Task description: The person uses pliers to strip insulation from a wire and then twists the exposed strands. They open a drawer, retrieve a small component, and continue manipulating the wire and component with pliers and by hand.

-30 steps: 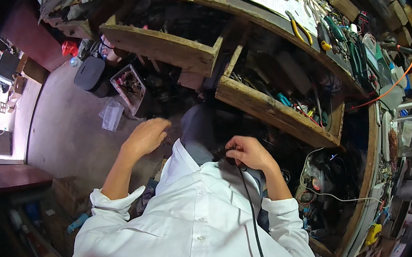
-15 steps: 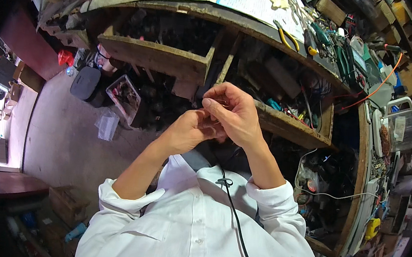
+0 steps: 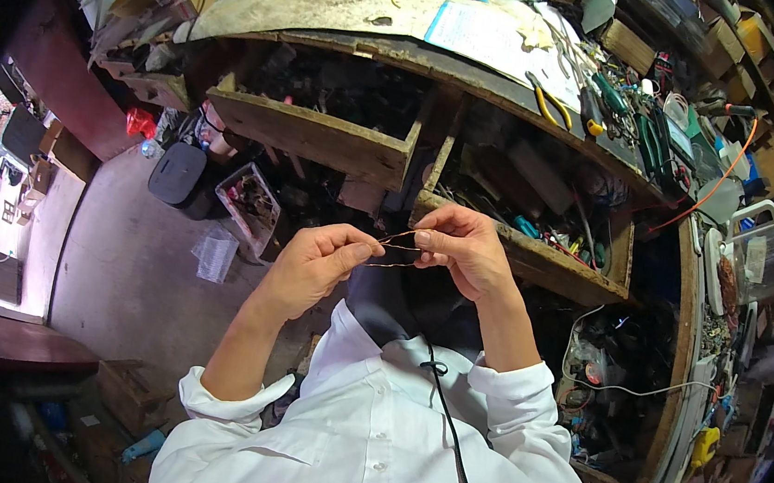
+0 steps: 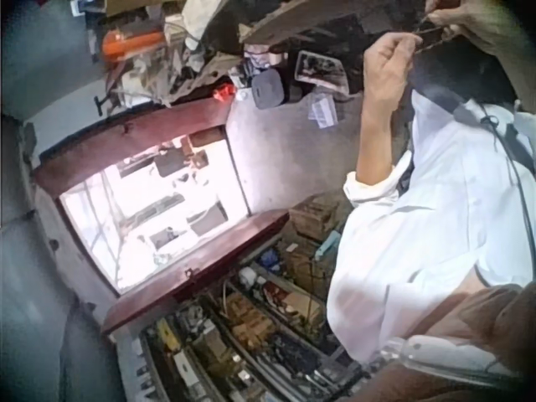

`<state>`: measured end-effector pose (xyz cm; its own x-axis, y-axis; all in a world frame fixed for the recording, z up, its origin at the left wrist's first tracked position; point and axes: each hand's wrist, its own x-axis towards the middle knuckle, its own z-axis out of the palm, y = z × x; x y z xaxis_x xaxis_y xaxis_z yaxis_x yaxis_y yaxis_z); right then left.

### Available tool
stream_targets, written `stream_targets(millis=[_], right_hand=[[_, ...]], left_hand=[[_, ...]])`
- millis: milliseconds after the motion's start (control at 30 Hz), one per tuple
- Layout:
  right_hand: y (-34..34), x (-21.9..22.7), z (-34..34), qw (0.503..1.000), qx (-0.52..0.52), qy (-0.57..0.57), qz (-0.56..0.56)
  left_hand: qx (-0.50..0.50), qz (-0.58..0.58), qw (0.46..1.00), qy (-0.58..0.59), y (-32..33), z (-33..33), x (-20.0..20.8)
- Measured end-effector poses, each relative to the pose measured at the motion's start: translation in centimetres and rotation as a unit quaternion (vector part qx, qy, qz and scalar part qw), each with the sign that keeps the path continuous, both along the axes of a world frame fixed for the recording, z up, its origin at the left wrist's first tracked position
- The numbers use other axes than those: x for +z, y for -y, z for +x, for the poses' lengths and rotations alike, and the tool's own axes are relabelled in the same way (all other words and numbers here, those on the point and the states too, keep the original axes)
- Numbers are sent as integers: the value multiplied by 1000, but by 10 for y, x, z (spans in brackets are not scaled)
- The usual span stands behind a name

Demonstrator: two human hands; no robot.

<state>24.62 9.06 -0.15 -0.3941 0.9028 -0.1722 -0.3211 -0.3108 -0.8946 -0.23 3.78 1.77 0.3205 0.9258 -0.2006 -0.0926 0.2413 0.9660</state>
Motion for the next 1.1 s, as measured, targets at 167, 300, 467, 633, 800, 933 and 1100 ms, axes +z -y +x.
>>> stream_targets(millis=[167,300,467,633,800,933,1100], right_hand=[[2,1,5,1000,3,-10,-4],[1,-9,12,1000,-16,-15,12],[7,-11,17,998,-45,11,45],[16,3,23,993,-68,57,79],[14,25,54,969,-60,176,165],[26,63,119,916,-160,293,220],[36,125,239,519,-400,694,297]], left_hand=[[31,110,987,-116,3,-1,0],[-8,135,960,-246,7,-16,6],[31,130,970,-203,8,-33,1],[64,141,974,-166,8,-24,7],[35,165,963,-210,4,-21,-16],[48,158,975,-147,0,-12,-30],[95,102,987,-85,-6,-13,-42]])
